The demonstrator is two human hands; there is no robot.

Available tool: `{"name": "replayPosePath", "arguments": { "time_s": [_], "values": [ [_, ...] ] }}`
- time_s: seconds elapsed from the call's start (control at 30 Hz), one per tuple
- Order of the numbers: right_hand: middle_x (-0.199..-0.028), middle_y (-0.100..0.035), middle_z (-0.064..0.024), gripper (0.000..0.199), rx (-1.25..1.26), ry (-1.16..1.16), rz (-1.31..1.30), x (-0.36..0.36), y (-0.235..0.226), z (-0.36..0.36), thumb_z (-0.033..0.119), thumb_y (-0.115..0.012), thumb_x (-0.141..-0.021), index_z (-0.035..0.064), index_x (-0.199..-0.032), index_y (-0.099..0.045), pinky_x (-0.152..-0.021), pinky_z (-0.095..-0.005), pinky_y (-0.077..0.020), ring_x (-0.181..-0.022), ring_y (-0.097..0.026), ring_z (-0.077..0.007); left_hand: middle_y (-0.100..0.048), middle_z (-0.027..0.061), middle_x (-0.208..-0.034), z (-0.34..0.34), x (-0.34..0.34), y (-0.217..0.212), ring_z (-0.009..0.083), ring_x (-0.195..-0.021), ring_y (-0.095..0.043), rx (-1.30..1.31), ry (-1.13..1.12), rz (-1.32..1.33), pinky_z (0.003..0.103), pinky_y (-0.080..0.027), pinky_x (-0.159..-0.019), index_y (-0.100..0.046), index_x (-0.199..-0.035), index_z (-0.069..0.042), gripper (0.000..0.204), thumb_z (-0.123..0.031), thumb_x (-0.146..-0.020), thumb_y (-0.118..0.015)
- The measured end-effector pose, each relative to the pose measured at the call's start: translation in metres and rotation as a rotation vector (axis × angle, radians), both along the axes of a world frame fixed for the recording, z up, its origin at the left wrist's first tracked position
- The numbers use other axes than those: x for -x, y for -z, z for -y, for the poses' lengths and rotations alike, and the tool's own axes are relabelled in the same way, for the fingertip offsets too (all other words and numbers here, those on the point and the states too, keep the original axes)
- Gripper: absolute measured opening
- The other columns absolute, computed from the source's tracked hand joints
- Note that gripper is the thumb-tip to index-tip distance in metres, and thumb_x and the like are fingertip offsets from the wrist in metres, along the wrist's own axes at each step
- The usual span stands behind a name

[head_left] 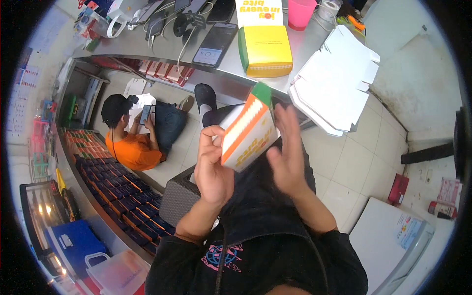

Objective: The person folds and assembles multiple cardboard food boxes from flat templates and stacks them on a counter.

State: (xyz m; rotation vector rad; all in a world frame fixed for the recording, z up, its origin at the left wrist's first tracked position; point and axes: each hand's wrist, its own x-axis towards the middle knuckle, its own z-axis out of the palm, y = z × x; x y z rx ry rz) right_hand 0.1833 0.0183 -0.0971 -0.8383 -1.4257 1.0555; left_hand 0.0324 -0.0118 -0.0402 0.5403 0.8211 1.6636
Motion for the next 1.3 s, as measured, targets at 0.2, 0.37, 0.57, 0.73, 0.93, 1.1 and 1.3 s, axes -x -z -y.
{"name": "replayPosePath", "arguments": {
  "time_s": [0.2, 0.37, 0.57, 0.73, 0.93, 1.1, 1.3],
  "values": [
    [-0.105, -0.072, -0.0214, 0.037, 0.247, -0.488, 0.213, -0.03, -0.051, -0.017, 0.016, -0.06, -0.099, -0.0059, -0.13, -0.06, -0.085, -0.0348, -0.0531, -0.095, -0.072, -0.0257, -0.061, 0.0075, -0.097, -0.005, 0.02, 0.003, 0.0186, -0.097, -0.059, 0.058, 0.102, -0.03, 0.036, -0.046, -0.094, -0.053, -0.117, 0.0, 0.042, -0.038, -0.099, -0.051],
    [-0.09, -0.068, -0.0211, 0.02, 0.243, -0.459, 0.214, -0.019, -0.059, -0.009, 0.014, -0.06, -0.099, -0.0047, -0.102, -0.066, -0.073, -0.0368, -0.0508, -0.077, -0.067, -0.0293, -0.06, 0.0096, -0.092, -0.016, 0.044, -0.027, 0.02, -0.081, -0.06, -0.334, 0.112, -1.291, 0.028, -0.047, -0.077, -0.057, -0.137, 0.001, 0.048, 0.002, -0.09, -0.066],
    [-0.096, -0.063, -0.0176, 0.009, 0.012, 0.13, 0.059, -0.002, -0.048, 0.003, 0.005, -0.065, -0.092, -0.0007, -0.099, -0.066, -0.08, -0.0373, -0.0496, -0.087, -0.063, -0.0316, -0.052, 0.0131, -0.087, -0.015, 0.029, -0.032, 0.0285, -0.078, -0.056, -0.283, -0.005, -1.532, 0.037, -0.046, -0.07, -0.069, -0.107, -0.002, 0.016, -0.001, -0.091, -0.064],
    [-0.094, -0.063, -0.0152, 0.01, -0.131, -0.068, 0.186, -0.008, -0.063, 0.004, 0.002, -0.069, -0.088, 0.0, -0.097, -0.065, -0.079, -0.0366, -0.0494, -0.086, -0.063, -0.0296, -0.051, 0.014, -0.086, -0.004, 0.036, -0.028, 0.0316, -0.085, -0.055, -0.409, 0.03, -1.456, 0.042, -0.042, -0.073, -0.062, -0.088, -0.002, 0.006, 0.001, -0.084, -0.058],
    [-0.102, -0.071, -0.0152, 0.011, 0.174, -0.467, -0.058, -0.011, -0.074, 0.016, 0.003, -0.068, -0.09, 0.0, -0.099, -0.065, -0.084, -0.0339, -0.052, -0.094, -0.069, -0.0263, -0.051, 0.0109, -0.076, -0.007, 0.025, -0.03, 0.0281, -0.068, -0.051, -0.599, -0.096, -1.345, 0.041, -0.04, -0.071, -0.065, -0.086, -0.001, 0.025, -0.024, -0.088, -0.055],
    [-0.106, -0.073, -0.0148, 0.011, 0.129, -0.308, 0.116, -0.014, -0.077, 0.025, 0.003, -0.067, -0.09, 0.0006, -0.1, -0.065, -0.084, -0.0364, -0.0545, -0.092, -0.071, -0.029, -0.05, 0.0107, -0.077, -0.01, 0.029, -0.028, 0.0292, -0.071, -0.051, -0.629, -0.033, -1.505, 0.041, -0.039, -0.073, -0.065, -0.082, -0.001, 0.023, -0.023, -0.085, -0.059],
    [-0.103, -0.071, -0.0198, 0.017, -0.452, 0.099, 0.335, 0.001, -0.064, 0.029, -0.003, -0.067, -0.087, -0.0011, -0.103, -0.06, -0.09, -0.0491, -0.058, -0.087, -0.07, -0.0366, -0.051, 0.0112, -0.083, -0.009, 0.023, -0.029, 0.0298, -0.08, -0.054, -0.609, -0.091, -1.502, 0.043, -0.037, -0.082, -0.064, -0.085, -0.002, 0.017, -0.019, -0.083, -0.061]
  ]
}}
